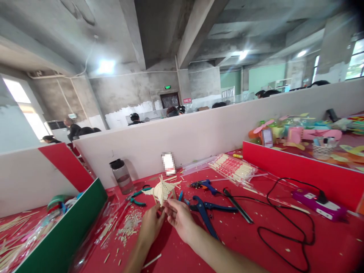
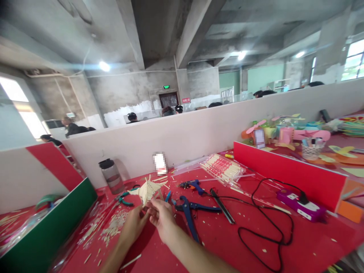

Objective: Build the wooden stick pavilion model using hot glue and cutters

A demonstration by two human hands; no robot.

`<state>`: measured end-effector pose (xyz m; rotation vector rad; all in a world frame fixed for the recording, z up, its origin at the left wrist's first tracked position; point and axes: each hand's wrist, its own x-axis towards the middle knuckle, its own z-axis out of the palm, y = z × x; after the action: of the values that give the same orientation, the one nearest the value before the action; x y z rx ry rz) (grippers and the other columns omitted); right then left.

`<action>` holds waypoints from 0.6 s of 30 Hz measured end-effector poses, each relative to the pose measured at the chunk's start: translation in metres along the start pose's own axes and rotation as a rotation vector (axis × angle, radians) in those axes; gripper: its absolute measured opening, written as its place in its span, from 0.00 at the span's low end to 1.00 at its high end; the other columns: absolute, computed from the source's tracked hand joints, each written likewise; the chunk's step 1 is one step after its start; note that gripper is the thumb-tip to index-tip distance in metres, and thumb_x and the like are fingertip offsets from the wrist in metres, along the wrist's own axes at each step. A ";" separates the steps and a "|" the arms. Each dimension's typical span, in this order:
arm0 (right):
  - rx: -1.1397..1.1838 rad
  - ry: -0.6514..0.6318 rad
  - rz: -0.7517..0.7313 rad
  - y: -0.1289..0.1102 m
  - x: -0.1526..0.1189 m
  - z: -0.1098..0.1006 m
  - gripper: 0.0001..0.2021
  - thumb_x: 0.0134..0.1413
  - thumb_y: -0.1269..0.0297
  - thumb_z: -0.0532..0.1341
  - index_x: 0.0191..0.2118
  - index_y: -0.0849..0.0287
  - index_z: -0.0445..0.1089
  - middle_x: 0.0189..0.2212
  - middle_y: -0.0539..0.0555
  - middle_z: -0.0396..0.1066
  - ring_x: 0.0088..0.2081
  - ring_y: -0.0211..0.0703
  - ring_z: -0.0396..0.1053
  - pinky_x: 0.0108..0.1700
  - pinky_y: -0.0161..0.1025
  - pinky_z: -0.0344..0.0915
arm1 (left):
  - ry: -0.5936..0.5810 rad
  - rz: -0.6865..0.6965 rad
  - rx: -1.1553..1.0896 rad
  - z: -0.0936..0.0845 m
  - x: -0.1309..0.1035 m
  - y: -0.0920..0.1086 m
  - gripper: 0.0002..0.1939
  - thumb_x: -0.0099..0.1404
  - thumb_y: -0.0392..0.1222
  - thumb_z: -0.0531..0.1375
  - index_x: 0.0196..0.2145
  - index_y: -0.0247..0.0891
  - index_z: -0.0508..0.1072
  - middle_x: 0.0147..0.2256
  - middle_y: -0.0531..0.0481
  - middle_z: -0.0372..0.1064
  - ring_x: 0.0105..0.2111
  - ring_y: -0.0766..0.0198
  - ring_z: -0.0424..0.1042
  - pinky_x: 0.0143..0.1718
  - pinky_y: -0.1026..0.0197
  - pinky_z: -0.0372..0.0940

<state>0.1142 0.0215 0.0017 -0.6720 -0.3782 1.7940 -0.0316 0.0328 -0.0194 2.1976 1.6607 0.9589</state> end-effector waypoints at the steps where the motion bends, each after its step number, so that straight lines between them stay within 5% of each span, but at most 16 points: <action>1: -0.003 -0.001 -0.003 0.000 0.001 0.000 0.11 0.42 0.65 0.73 0.33 0.63 0.76 0.31 0.55 0.79 0.23 0.31 0.71 0.21 0.25 0.61 | -0.003 -0.003 0.000 -0.001 0.000 0.001 0.13 0.67 0.46 0.55 0.36 0.36 0.75 0.29 0.46 0.79 0.28 0.56 0.76 0.29 0.63 0.62; 18: -0.102 -0.051 -0.085 -0.001 0.000 -0.006 0.16 0.35 0.60 0.76 0.31 0.63 0.76 0.28 0.53 0.77 0.24 0.31 0.69 0.22 0.25 0.60 | -0.041 0.038 0.131 -0.008 -0.001 0.008 0.12 0.67 0.42 0.52 0.39 0.37 0.75 0.32 0.44 0.79 0.29 0.56 0.77 0.31 0.62 0.62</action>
<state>0.1185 0.0218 -0.0026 -0.6729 -0.5284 1.7226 -0.0306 0.0274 -0.0089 2.3242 1.7141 0.8307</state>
